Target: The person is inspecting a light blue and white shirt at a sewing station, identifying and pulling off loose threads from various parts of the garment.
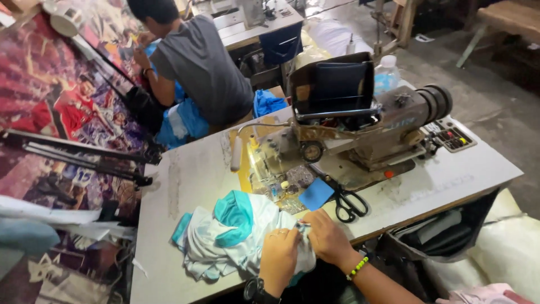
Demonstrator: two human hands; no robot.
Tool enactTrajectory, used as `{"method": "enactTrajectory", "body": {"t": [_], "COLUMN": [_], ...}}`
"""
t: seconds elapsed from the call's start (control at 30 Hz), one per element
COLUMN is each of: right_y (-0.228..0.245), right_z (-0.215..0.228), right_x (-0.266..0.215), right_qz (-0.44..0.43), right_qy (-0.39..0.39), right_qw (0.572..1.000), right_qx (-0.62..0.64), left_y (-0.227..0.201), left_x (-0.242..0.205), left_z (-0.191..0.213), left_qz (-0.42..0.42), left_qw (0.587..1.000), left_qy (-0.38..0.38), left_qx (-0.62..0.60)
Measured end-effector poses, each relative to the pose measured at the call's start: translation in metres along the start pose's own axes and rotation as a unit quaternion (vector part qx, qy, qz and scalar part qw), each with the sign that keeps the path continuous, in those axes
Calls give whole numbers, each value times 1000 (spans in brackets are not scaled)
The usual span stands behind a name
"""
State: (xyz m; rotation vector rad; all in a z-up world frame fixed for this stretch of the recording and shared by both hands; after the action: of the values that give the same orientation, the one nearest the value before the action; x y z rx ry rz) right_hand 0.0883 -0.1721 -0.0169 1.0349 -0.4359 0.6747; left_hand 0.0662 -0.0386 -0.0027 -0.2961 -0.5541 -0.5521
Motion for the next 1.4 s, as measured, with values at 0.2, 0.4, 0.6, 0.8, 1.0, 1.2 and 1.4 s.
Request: {"method": "enactTrajectory", "body": {"t": [0.2, 0.4, 0.6, 0.8, 1.0, 1.2, 1.4], "right_y": [0, 14, 6, 48, 39, 30, 10], "right_z": [-5, 1, 1, 14, 7, 7, 2], "right_x": [3, 6, 1, 20, 12, 11, 7], "right_qz": [29, 98, 92, 153, 150, 129, 50], "right_qy": [-3, -42, -67, -49, -39, -57, -71], "right_qw": [996, 991, 988, 975, 974, 978, 982], "right_qx": [-87, -82, -103, -156, -164, -155, -165], "left_y": [12, 13, 23, 39, 40, 42, 67], "left_x": [-5, 9, 14, 21, 11, 10, -91], "left_z": [-12, 5, 5, 15, 2, 28, 21], "left_qz": [22, 102, 98, 199, 116, 54, 226], "left_qw": [999, 993, 994, 970, 985, 996, 926], "left_qy": [20, 12, 22, 138, 102, 77, -270], "left_qx": [29, 52, 44, -3, 72, 9, 138]}}
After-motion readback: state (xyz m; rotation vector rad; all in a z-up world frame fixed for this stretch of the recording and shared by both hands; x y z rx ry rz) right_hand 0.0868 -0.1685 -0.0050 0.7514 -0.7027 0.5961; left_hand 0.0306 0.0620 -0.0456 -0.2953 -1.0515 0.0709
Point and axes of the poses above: each hand's wrist, its own x-axis towards the middle knuckle, its own z-axis out of the back of the hand, y = z × x, the point moved 6 cm from there along x, towards the middle knuckle, and after that the axes turned 8 degrees about x, right-handed, at the moved point
